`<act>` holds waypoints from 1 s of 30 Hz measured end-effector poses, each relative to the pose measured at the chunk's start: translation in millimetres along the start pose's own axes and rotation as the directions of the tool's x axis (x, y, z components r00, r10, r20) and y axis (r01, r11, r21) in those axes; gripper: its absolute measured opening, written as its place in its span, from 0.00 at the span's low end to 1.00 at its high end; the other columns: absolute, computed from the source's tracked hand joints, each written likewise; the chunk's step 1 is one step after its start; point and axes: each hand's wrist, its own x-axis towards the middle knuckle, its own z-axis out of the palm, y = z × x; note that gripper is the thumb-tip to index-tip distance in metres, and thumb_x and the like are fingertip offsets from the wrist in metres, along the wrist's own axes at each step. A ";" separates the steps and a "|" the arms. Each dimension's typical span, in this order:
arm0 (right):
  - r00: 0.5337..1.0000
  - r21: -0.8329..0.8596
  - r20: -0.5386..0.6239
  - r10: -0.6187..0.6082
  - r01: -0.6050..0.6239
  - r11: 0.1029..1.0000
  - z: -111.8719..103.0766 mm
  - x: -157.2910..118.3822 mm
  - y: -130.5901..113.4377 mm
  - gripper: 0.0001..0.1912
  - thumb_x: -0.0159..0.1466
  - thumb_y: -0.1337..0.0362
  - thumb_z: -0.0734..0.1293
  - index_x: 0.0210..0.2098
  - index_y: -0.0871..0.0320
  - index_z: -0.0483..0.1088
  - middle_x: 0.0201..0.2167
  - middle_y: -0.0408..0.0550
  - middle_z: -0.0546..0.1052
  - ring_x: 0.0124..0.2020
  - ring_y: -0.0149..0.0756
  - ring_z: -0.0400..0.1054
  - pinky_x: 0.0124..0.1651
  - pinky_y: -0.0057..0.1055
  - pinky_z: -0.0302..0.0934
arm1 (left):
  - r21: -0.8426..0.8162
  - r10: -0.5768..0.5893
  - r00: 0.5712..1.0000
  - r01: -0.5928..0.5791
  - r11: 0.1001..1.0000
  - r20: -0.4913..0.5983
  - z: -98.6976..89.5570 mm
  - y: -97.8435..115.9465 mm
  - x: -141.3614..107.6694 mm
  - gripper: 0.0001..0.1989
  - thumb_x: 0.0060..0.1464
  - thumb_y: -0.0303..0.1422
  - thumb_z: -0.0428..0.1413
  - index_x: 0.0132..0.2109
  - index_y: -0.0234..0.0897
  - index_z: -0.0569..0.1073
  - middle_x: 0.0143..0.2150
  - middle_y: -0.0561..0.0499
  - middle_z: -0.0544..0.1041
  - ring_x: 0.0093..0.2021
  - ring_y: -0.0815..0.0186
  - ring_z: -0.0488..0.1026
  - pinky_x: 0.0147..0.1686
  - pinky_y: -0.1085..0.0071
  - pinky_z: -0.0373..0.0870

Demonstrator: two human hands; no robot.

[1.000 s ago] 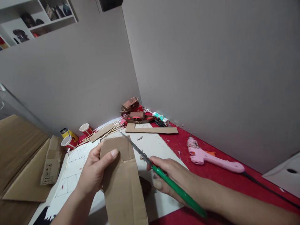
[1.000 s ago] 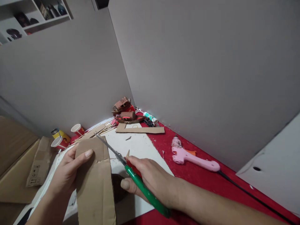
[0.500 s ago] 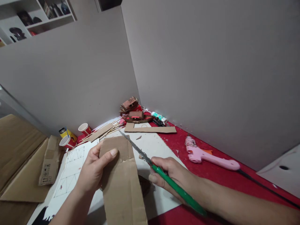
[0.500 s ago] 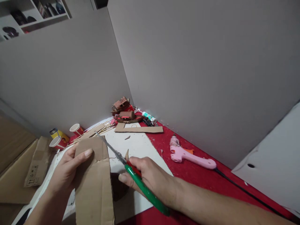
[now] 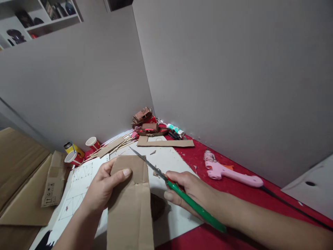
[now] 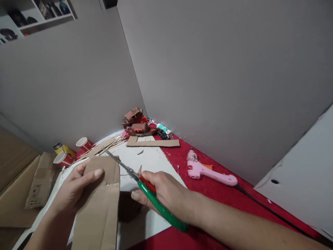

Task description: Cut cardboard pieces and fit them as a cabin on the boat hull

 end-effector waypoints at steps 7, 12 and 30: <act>0.996 0.167 -0.082 0.025 -0.011 0.986 2.7 2.8 0.5 0.28 0.61 0.37 0.63 0.25 0.56 0.58 0.21 0.36 0.56 0.23 0.27 0.49 0.25 0.26 0.47 | -0.066 -0.007 0.997 0.002 0.998 -0.076 2.4 4.8 -2.6 0.17 0.42 0.36 0.69 0.41 0.35 0.80 0.29 0.47 0.82 0.23 0.64 0.77 0.24 0.72 0.74; 0.962 0.359 -0.155 0.224 -0.156 0.920 -3.2 7.3 -5.8 0.29 0.59 0.35 0.64 0.25 0.55 0.57 0.16 0.34 0.57 0.16 0.25 0.51 0.17 0.23 0.47 | -0.092 0.188 0.943 -0.220 0.971 -0.276 -3.2 -0.6 6.7 0.29 0.41 0.36 0.71 0.52 0.40 0.77 0.37 0.48 0.84 0.29 0.63 0.80 0.30 0.74 0.76; 0.973 0.612 -0.112 0.204 -0.094 0.785 -1.1 -2.2 -29.1 0.15 0.54 0.58 0.72 0.30 0.56 0.63 0.15 0.35 0.69 0.17 0.26 0.63 0.22 0.24 0.57 | -0.130 0.202 0.920 -0.258 0.957 -0.335 24.7 -18.2 -2.4 0.29 0.44 0.37 0.69 0.54 0.41 0.75 0.46 0.48 0.82 0.49 0.53 0.78 0.47 0.64 0.76</act>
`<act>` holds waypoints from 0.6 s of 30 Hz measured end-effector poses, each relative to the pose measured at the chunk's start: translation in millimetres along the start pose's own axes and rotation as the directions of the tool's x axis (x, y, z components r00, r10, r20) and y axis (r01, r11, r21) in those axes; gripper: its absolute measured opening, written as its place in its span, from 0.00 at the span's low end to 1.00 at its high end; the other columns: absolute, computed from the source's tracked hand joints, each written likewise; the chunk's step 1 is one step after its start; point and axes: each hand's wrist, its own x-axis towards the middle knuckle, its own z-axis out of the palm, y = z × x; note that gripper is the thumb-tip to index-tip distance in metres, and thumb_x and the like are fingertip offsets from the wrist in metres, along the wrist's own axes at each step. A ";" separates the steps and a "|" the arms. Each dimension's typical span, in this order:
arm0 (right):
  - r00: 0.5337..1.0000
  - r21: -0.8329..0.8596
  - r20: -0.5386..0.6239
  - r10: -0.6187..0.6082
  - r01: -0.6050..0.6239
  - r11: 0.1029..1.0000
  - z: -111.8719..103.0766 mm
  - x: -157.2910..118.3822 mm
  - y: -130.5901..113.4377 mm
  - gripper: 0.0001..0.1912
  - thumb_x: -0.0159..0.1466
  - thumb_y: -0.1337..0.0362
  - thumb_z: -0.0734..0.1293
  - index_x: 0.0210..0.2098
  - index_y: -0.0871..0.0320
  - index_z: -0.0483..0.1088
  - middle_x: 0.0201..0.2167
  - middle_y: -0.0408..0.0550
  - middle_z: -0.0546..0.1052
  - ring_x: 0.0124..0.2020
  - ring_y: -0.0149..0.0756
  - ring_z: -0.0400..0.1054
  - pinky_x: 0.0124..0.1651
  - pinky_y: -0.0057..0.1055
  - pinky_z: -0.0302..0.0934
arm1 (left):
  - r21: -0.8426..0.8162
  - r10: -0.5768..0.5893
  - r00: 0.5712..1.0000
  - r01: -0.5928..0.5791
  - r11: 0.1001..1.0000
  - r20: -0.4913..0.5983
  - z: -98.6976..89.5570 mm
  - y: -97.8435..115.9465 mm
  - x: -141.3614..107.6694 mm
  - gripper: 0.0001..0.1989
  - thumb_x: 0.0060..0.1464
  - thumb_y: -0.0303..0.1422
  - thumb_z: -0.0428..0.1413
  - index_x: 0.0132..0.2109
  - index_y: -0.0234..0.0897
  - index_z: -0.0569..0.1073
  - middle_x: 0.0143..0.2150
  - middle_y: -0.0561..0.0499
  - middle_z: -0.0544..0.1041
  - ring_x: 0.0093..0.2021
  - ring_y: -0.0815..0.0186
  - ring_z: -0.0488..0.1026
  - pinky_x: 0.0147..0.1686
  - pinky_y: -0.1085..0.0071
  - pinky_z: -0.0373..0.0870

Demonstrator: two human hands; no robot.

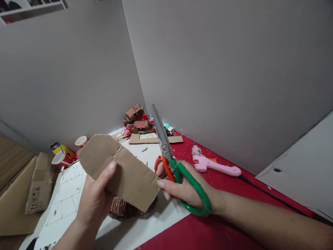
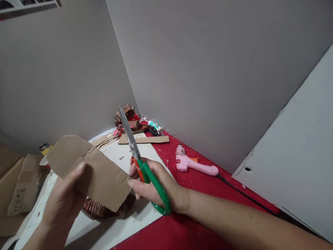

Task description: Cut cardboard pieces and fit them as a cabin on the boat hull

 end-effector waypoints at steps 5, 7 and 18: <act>0.997 -0.064 -0.038 -0.068 0.065 0.996 -0.4 0.8 3.7 0.09 0.57 0.59 0.68 0.30 0.57 0.64 0.15 0.37 0.69 0.18 0.28 0.64 0.24 0.25 0.60 | 0.055 -0.155 0.975 0.149 0.987 0.158 8.1 -11.3 -16.2 0.34 0.41 0.35 0.70 0.57 0.39 0.73 0.44 0.44 0.83 0.47 0.51 0.79 0.45 0.61 0.77; 0.994 -0.041 -0.088 -0.060 0.057 0.998 -0.2 2.0 4.8 0.10 0.57 0.58 0.67 0.32 0.56 0.63 0.17 0.38 0.71 0.17 0.27 0.63 0.23 0.25 0.60 | 0.015 -0.119 0.986 0.118 0.993 0.117 4.6 -9.1 -12.7 0.34 0.40 0.32 0.70 0.57 0.39 0.73 0.44 0.45 0.83 0.48 0.51 0.79 0.46 0.60 0.77; 0.961 -0.367 0.227 -0.156 0.233 0.901 -29.5 3.5 28.5 0.26 0.58 0.42 0.69 0.42 0.56 0.65 0.27 0.41 0.68 0.25 0.31 0.60 0.27 0.27 0.57 | -0.211 0.110 0.990 -0.127 0.969 -0.088 -7.9 10.8 4.3 0.28 0.46 0.30 0.68 0.56 0.42 0.74 0.48 0.50 0.82 0.54 0.56 0.76 0.50 0.66 0.76</act>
